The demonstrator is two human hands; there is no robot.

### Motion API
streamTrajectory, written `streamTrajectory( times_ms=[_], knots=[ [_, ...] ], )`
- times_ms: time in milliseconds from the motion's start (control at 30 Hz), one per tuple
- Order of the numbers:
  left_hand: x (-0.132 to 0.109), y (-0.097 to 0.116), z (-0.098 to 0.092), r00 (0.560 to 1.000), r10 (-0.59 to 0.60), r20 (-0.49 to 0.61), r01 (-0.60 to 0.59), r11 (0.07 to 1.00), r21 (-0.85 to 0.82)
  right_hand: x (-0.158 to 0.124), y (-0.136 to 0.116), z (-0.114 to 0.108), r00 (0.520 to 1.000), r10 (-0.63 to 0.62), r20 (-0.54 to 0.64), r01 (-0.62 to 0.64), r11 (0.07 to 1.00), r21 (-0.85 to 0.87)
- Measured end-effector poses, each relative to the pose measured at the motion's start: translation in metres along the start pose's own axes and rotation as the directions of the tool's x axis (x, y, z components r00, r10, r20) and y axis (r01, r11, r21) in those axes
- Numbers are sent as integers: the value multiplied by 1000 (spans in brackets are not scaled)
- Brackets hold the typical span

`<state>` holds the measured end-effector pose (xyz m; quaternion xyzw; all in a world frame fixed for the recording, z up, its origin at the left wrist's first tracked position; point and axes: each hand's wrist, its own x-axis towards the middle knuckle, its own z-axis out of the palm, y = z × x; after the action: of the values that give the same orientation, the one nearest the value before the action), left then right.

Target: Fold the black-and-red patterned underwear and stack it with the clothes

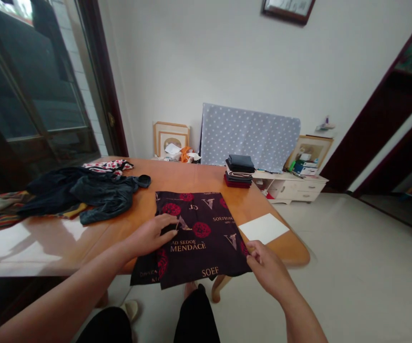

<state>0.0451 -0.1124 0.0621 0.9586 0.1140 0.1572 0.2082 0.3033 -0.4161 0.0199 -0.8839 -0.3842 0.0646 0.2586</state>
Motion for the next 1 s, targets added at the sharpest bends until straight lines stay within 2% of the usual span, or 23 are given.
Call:
streamTrajectory(
  times_ms=[100,233,300,400,500,733,867,1000],
  knots=[
    [-24,38,4,996,64,69,-63,998,-11,-10,-9,-13,986,-150,75,150,989,-3],
    [-45,57,19,985,50,163,-67,993,100,-24,-29,-13,978,-137,159,162,974,-157],
    [-50,58,28,986,47,158,-72,985,156,-27,-35,-8,971,-142,193,176,969,-174],
    [-53,56,36,989,68,131,-93,975,200,-28,-36,-1,973,-138,183,164,978,-131],
    [-56,55,36,990,79,116,-102,973,206,-25,-27,0,974,-145,173,157,986,-61],
    [-61,55,35,994,46,97,-62,984,167,-17,-5,1,941,-267,209,279,960,-31],
    [-57,54,36,999,-10,49,0,982,191,-8,-6,3,956,-230,182,244,968,-59],
    [-44,52,24,990,-124,61,112,979,169,0,-13,-3,960,-245,131,243,969,34]
  ],
)
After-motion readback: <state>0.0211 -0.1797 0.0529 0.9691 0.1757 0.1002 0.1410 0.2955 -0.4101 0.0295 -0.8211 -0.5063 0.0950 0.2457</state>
